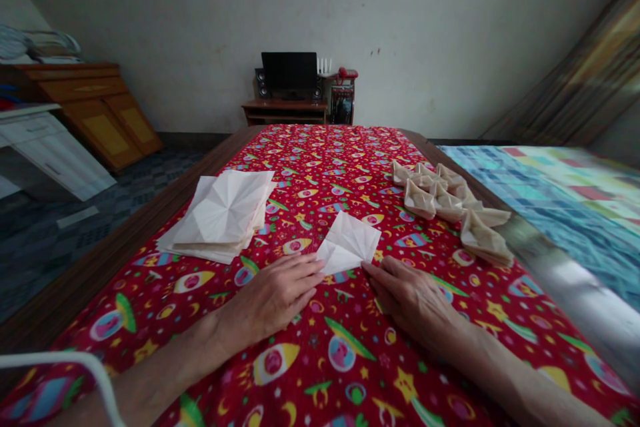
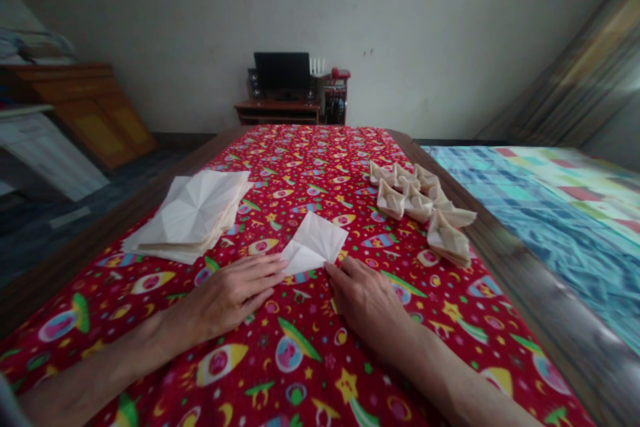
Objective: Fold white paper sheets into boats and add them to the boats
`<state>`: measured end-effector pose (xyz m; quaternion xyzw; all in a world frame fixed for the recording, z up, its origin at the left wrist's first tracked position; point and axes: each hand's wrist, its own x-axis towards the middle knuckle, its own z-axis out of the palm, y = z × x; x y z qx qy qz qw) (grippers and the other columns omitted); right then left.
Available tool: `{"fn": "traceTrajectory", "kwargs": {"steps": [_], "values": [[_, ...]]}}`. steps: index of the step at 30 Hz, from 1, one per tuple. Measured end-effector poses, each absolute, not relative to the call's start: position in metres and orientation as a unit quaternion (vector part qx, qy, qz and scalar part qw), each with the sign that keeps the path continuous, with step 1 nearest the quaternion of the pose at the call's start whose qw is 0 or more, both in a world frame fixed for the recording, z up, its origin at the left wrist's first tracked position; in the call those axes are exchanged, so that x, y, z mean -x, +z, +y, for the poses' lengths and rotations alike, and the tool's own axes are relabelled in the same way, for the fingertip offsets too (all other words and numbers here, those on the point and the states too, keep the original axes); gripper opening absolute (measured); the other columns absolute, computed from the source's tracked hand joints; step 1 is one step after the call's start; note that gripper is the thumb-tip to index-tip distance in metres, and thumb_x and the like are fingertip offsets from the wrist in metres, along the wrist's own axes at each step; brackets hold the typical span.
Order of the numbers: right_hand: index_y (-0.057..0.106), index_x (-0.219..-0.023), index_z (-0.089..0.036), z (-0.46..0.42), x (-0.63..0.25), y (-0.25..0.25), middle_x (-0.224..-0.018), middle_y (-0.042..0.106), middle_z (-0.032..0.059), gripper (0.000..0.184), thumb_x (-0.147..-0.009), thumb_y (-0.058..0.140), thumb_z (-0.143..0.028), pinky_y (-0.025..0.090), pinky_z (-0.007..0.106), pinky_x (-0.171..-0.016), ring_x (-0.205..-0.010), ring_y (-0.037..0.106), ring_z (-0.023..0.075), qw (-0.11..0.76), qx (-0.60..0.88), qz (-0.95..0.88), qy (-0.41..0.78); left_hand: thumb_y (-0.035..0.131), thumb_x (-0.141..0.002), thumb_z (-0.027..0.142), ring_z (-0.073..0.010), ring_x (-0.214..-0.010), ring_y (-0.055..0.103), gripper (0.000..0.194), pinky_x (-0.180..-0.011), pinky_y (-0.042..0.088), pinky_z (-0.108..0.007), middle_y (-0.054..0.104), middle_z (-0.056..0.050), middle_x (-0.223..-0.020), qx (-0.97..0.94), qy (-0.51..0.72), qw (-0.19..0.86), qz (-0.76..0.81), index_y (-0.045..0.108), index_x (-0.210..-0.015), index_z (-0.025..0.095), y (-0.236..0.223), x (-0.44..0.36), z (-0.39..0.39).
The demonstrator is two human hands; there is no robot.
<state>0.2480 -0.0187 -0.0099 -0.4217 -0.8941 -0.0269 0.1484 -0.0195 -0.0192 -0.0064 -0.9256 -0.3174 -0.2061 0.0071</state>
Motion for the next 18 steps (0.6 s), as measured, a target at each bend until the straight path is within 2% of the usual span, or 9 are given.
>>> {"fn": "traceTrajectory", "kwargs": {"steps": [6, 18], "values": [[0.058, -0.107, -0.015, -0.0198, -0.2456, -0.0046, -0.081, 0.056, 0.0042, 0.024, -0.091, 0.041, -0.014, 0.036, 0.025, -0.056, -0.067, 0.054, 0.0133, 0.13, 0.421, -0.897, -0.027, 0.044, -0.093, 0.017, -0.0178, -0.118, 0.053, 0.03, -0.101, 0.047, -0.038, 0.063, -0.006, -0.121, 0.92, -0.226, -0.004, -0.32, 0.06, -0.119, 0.018, -0.0108, 0.0138, -0.013], [0.055, -0.112, -0.017, -0.0177, -0.2488, -0.0107, -0.082, 0.056, 0.0033, 0.025, -0.093, 0.04, -0.017, 0.035, 0.025, -0.056, -0.068, 0.053, 0.0136, 0.133, 0.412, -0.9, -0.046, 0.043, -0.093, 0.017, -0.0183, -0.117, 0.052, 0.032, -0.103, 0.043, -0.041, 0.061, -0.006, -0.124, 0.917, -0.214, -0.01, -0.338, 0.057, -0.122, 0.019, -0.0071, 0.0104, -0.0126]]}}
